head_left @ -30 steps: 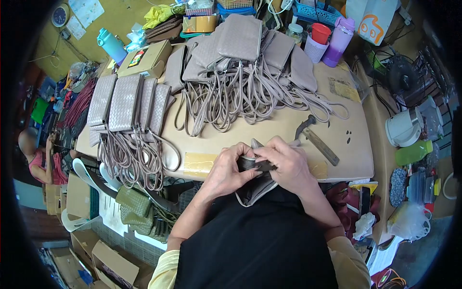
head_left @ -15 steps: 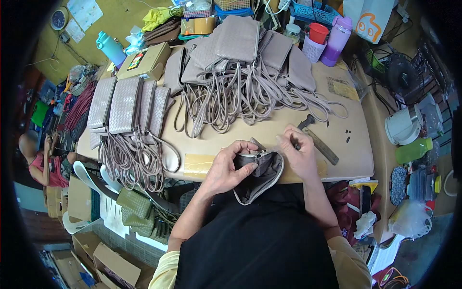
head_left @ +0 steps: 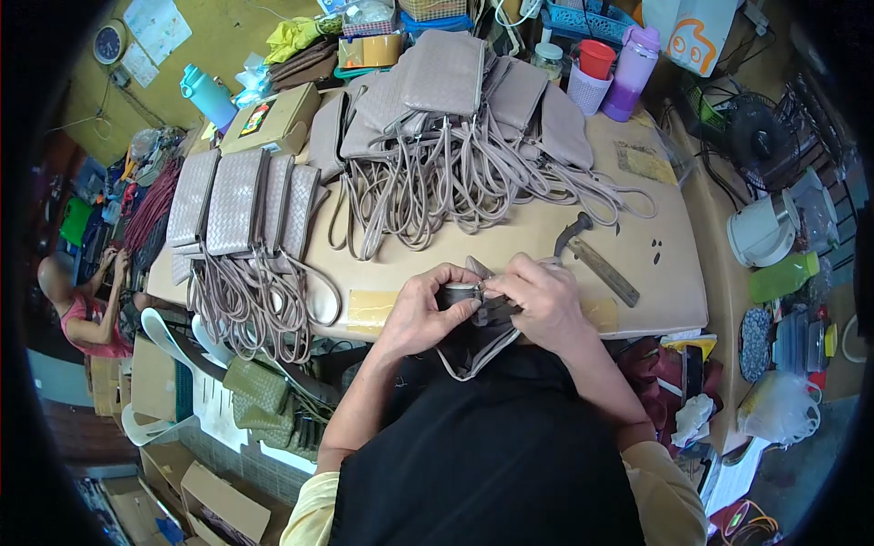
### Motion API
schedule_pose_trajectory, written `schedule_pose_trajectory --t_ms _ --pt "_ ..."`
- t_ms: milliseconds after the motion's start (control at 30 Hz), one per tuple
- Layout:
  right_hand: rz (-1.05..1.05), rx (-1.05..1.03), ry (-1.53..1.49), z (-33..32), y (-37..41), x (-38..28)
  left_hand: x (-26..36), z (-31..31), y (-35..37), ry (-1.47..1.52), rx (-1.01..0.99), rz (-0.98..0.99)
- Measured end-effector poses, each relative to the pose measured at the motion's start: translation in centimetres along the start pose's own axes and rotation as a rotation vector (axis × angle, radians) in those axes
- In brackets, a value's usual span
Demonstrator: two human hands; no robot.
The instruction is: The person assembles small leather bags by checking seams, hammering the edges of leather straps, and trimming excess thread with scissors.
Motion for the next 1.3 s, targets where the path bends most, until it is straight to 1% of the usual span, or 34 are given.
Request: schedule_pose_trajectory --t_ms 33,67,133,200,267,300,333,367,400,433,467,500,533,567,600,633,667,733,867,933,967,1033,1167,1233,1267,1300 --pt "-0.084 0.004 0.114 0.3 0.0 -0.2 -0.3 -0.1 -0.1 0.018 -0.008 -0.030" --pt "-0.084 0.007 0.116 0.8 0.1 0.1 -0.6 -0.2 -0.2 0.016 -0.010 -0.027" --pt "-0.107 -0.037 0.141 1.9 0.3 0.5 -0.9 -0.3 -0.4 -0.023 -0.012 0.063" --pt "-0.080 -0.022 0.109 1.9 0.2 0.6 -0.4 -0.2 -0.3 -0.016 -0.013 0.078" --pt "0.068 -0.059 0.088 1.7 0.0 0.9 -0.3 -0.1 -0.3 -0.007 -0.015 0.092" --pt "0.069 -0.060 0.089 1.8 0.1 1.2 -0.4 -0.1 -0.2 0.017 -0.008 0.050" --pt "0.204 0.032 -0.152 1.8 0.2 2.1 -0.5 0.0 -0.2 0.041 -0.001 0.009" --pt "0.337 0.125 -0.394 1.7 0.4 2.8 -0.6 -0.1 -0.3 0.041 0.000 0.011" --pt "0.336 0.124 -0.395 1.4 0.5 3.1 -0.7 -0.3 -0.2 0.131 -0.005 0.001" --pt "0.438 0.111 -0.541 1.2 0.7 3.6 -0.8 -0.5 -0.2 0.221 -0.010 -0.010" --pt "0.541 0.096 -0.687 1.2 0.8 3.9 -1.0 -0.7 -0.1 0.220 -0.008 -0.011" --pt "0.391 0.123 -0.538 1.2 0.4 3.5 -1.3 -0.9 -0.1 0.206 -0.014 0.000" --pt "0.395 0.123 -0.539 1.0 0.4 3.6 -1.5 -0.9 -0.1 0.193 -0.024 0.009" --pt "0.398 -0.096 -0.598 1.2 0.5 3.6 -1.7 -0.8 0.0 0.192 -0.029 0.006" --pt "0.396 -0.316 -0.653 1.3 0.7 3.5 -1.8 -0.8 0.0 0.264 -0.025 0.046" --pt "0.477 -0.304 -0.707 1.6 0.6 3.1 -1.8 -0.8 0.0 0.337 -0.018 0.087" --pt "0.479 -0.304 -0.708 1.8 0.6 2.9 -1.6 -0.6 0.0 0.338 -0.019 0.084" --pt "0.559 -0.226 -0.698 2.2 0.7 3.2 0.5 -0.6 0.2 -0.348 0.318 0.498" --pt "0.566 -0.183 -0.722 2.7 1.0 3.5 2.0 0.2 1.2 -0.464 0.402 0.495" --pt "0.583 -0.217 -0.633 2.3 0.9 3.2 2.7 0.3 1.4 -0.466 0.377 0.434" --pt "0.583 -0.217 -0.633 2.1 0.8 2.8 3.0 0.3 1.5 -0.465 0.377 0.435" --pt "0.545 -0.176 -0.523 1.7 0.3 1.8 3.1 0.3 1.3 -0.473 0.349 0.312" --pt "0.538 -0.150 -0.441 1.4 -0.1 0.4 3.8 0.1 0.8 -0.536 0.333 0.319" --pt "0.533 -0.150 -0.438 1.4 -0.1 0.3 4.0 -0.2 0.5 -0.569 0.227 0.343" --pt "0.532 -0.148 -0.438 1.3 -0.1 0.3 4.0 -0.6 0.3 -0.570 0.227 0.344" --pt "0.501 -0.178 -0.459 1.2 -0.1 0.3 3.9 -0.7 0.1 -0.524 0.140 0.342"
Point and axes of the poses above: each hand's wrist, its own y-axis away from the middle knuckle, its own z-axis out of the palm, x = y × z, the point moved 2 cm from there along -y, towards the middle knuckle, and after that the axes turned 3 degrees about x, right-handed, at the moved point
